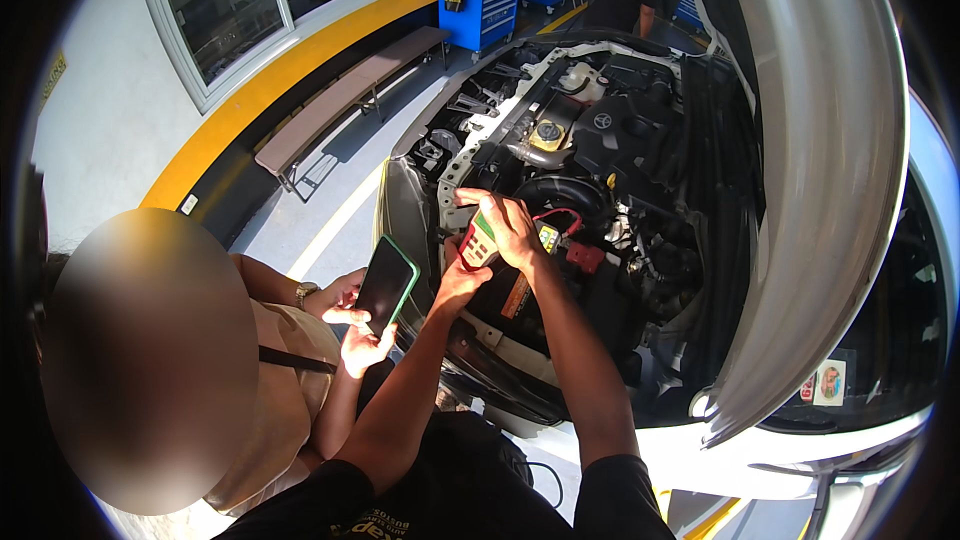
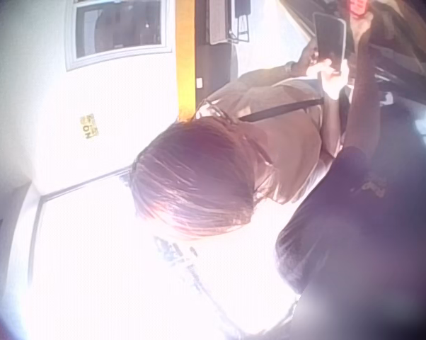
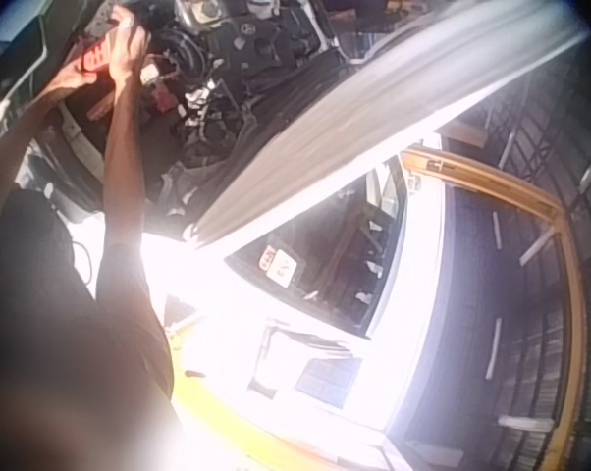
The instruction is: The person retrieves a battery tester from a cart, walks to a white sedan with its hood open, and connects the tester to the car battery. The person operates the tester, shows the results to a woman and a coworker, and then disconnects the tester.
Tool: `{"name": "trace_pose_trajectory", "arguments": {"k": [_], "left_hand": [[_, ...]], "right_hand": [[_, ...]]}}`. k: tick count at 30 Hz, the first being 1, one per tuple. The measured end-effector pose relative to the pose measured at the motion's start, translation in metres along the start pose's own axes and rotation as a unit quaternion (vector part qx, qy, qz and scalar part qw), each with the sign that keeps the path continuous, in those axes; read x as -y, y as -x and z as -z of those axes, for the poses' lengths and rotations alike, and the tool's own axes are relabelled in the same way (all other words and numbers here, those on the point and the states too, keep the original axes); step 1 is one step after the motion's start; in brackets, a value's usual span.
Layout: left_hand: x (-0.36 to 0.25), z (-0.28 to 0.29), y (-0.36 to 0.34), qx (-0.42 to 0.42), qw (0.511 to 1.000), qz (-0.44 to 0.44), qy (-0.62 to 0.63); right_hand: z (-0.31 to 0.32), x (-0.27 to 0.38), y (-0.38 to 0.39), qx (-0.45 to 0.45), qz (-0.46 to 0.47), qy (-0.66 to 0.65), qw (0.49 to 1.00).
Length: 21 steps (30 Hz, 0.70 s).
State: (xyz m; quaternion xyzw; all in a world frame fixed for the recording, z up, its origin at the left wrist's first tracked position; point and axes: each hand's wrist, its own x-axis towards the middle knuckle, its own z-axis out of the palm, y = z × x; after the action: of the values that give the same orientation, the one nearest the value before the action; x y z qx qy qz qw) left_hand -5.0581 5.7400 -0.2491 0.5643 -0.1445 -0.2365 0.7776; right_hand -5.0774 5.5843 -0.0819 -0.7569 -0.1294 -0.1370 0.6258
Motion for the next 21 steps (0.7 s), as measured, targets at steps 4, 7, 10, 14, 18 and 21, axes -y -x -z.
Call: {"name": "trace_pose_trajectory", "arguments": {"k": [4,7,10,14,18,21], "left_hand": [[0.002,0.000,-0.001,-0.007,1.000,-0.008,-0.017],[-0.001,-0.003,0.000,-0.010,1.000,-0.012,-0.018],[-0.002,-0.006,0.002,-0.014,1.000,-0.007,-0.001],[0.001,0.001,0.001,-0.001,1.000,-0.005,0.001],[-0.008,-0.003,0.002,0.003,1.000,0.006,-0.018],[-0.013,-0.006,0.004,0.003,1.000,0.005,-0.019]], "right_hand": [[0.001,-0.002,0.001,0.013,-0.022,-0.008,1.000],[0.002,-0.003,0.001,0.009,-0.016,-0.004,1.000],[0.003,-0.003,0.001,0.009,-0.016,0.004,1.000],[-0.001,-0.001,0.000,0.009,-0.007,0.015,1.000],[0.003,0.002,-0.002,0.007,-0.004,0.020,1.000],[0.004,0.001,-0.001,0.006,-0.009,0.022,1.000]]}}
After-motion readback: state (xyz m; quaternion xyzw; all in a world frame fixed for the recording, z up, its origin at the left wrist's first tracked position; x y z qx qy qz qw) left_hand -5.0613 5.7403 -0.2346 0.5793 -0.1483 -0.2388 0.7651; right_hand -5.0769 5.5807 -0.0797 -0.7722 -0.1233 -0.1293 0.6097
